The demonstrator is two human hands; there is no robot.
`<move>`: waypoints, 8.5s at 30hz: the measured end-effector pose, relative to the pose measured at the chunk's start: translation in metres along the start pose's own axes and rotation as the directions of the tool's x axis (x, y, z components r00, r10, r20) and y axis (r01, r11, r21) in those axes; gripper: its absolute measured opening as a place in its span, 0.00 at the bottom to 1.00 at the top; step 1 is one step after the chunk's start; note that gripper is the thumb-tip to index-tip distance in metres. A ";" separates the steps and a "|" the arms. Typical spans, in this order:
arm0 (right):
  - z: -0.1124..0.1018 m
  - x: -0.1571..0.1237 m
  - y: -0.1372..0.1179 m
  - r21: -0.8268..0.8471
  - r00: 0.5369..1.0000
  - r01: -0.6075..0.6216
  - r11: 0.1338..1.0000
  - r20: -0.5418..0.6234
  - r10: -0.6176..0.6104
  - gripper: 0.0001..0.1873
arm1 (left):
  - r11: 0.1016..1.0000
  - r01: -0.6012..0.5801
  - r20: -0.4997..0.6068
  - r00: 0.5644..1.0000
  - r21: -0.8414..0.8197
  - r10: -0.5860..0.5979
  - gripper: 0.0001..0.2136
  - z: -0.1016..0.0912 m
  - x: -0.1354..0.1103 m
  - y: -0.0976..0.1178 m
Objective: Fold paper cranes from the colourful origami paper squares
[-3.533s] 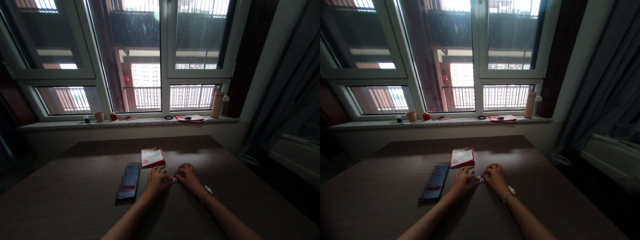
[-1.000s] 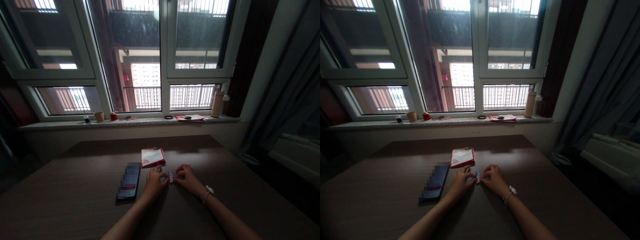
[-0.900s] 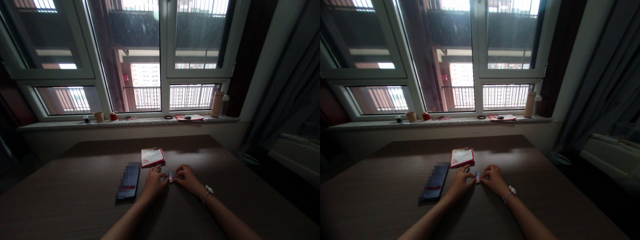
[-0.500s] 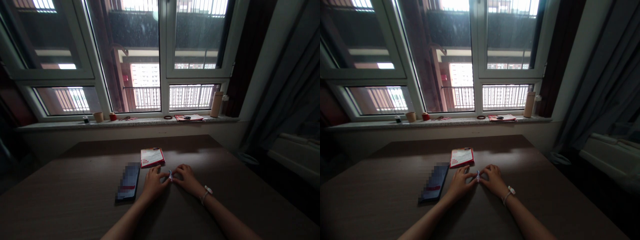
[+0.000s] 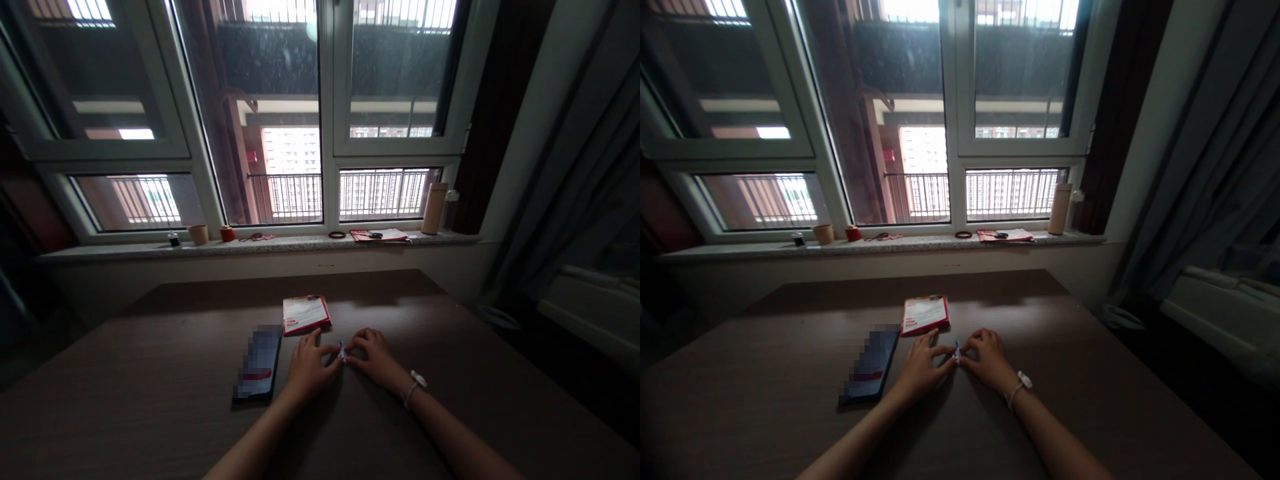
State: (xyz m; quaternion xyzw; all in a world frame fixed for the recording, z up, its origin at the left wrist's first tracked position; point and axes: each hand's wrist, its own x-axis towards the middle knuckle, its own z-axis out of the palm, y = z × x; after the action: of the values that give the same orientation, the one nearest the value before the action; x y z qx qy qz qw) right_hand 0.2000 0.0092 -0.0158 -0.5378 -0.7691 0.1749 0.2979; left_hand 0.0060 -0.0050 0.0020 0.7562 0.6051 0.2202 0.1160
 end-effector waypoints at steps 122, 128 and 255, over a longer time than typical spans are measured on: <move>-0.004 0.001 0.002 0.028 0.998 -0.041 0.999 0.053 0.040 0.24 | 1.000 -0.003 0.021 1.000 0.024 0.002 0.18 0.002 -0.003 -0.002; 0.001 0.001 0.001 0.009 0.997 -0.042 0.999 0.063 0.042 0.20 | 1.000 -0.007 -0.006 1.000 0.003 0.007 0.22 0.004 -0.002 -0.003; 0.006 0.007 0.000 0.328 0.986 0.049 0.943 -0.169 0.008 0.06 | 0.861 -0.104 -0.161 0.987 -0.499 0.026 0.05 0.018 0.008 -0.007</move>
State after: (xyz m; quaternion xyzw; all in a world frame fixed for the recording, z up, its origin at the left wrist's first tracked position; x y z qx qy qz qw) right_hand 0.1943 0.0156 -0.0188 -0.4849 -0.7063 0.2526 0.4496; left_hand 0.0096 0.0064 -0.0149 0.7007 0.5074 0.4307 0.2570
